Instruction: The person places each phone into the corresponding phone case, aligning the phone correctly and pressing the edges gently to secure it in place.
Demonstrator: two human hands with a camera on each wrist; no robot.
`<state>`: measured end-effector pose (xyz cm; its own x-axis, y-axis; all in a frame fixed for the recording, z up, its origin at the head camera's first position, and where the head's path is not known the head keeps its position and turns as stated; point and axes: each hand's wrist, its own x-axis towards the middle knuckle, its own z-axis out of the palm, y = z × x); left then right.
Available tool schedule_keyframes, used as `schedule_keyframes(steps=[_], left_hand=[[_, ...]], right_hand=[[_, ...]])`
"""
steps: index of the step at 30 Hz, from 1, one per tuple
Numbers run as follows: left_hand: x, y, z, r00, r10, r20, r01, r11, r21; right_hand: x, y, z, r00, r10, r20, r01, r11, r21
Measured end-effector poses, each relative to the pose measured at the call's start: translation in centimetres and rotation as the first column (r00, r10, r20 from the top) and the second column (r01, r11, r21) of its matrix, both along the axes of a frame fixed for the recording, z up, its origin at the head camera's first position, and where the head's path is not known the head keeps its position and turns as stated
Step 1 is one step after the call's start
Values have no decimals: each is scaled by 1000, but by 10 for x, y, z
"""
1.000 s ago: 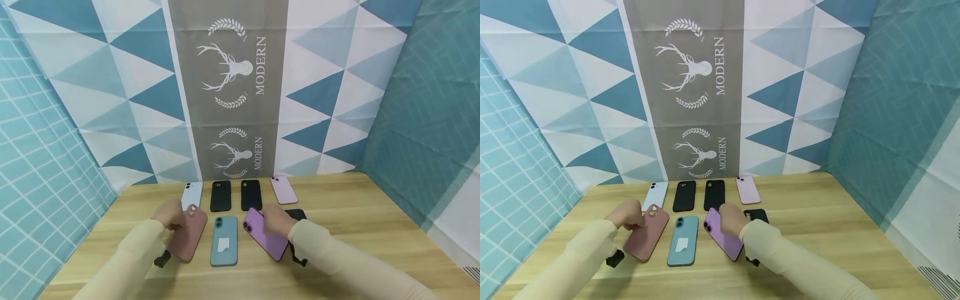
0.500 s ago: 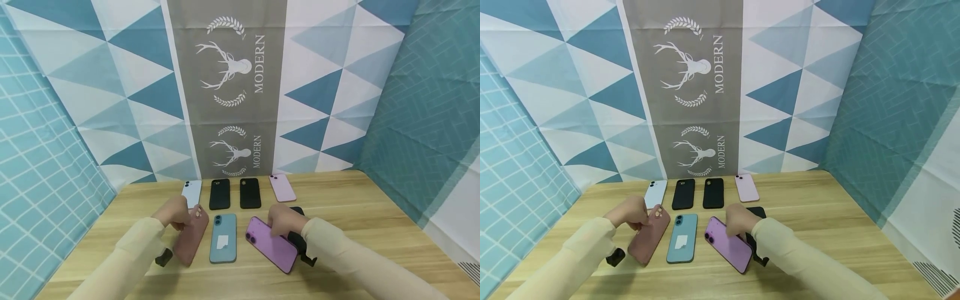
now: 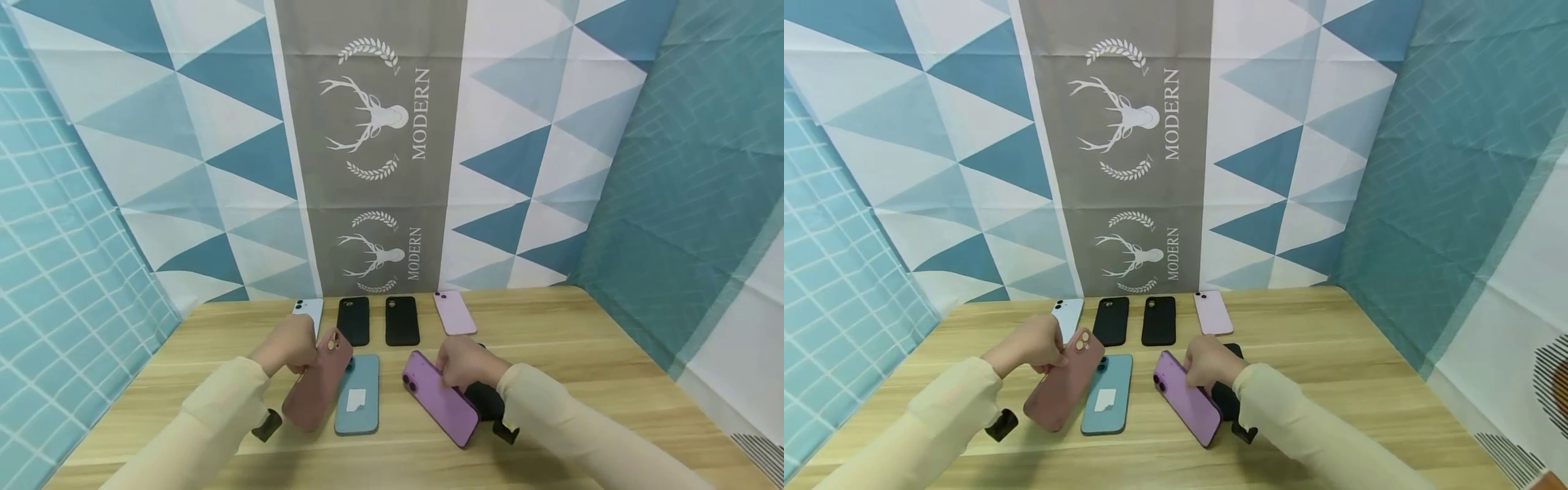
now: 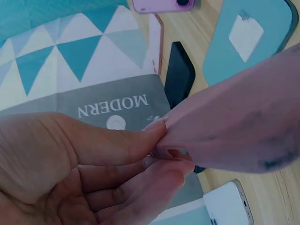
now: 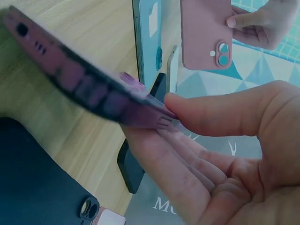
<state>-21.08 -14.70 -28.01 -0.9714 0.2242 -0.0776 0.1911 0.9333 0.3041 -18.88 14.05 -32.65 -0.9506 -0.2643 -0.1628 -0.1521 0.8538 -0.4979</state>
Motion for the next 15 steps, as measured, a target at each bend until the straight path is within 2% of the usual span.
schedule_keyframes(steps=[4,10,15], left_hand=[[3,2,5,1000,-9,-3,9,1000,15],[8,7,7,1000,-12,20,12,1000,17],[11,12,6,999,-31,13,30,999,41]], right_hand=[[-1,1,2,999,-17,-40,15,999,-43],[4,1,3,998,-60,-3,59,986,-156],[7,-2,1,994,-106,-1,104,975,-195]])
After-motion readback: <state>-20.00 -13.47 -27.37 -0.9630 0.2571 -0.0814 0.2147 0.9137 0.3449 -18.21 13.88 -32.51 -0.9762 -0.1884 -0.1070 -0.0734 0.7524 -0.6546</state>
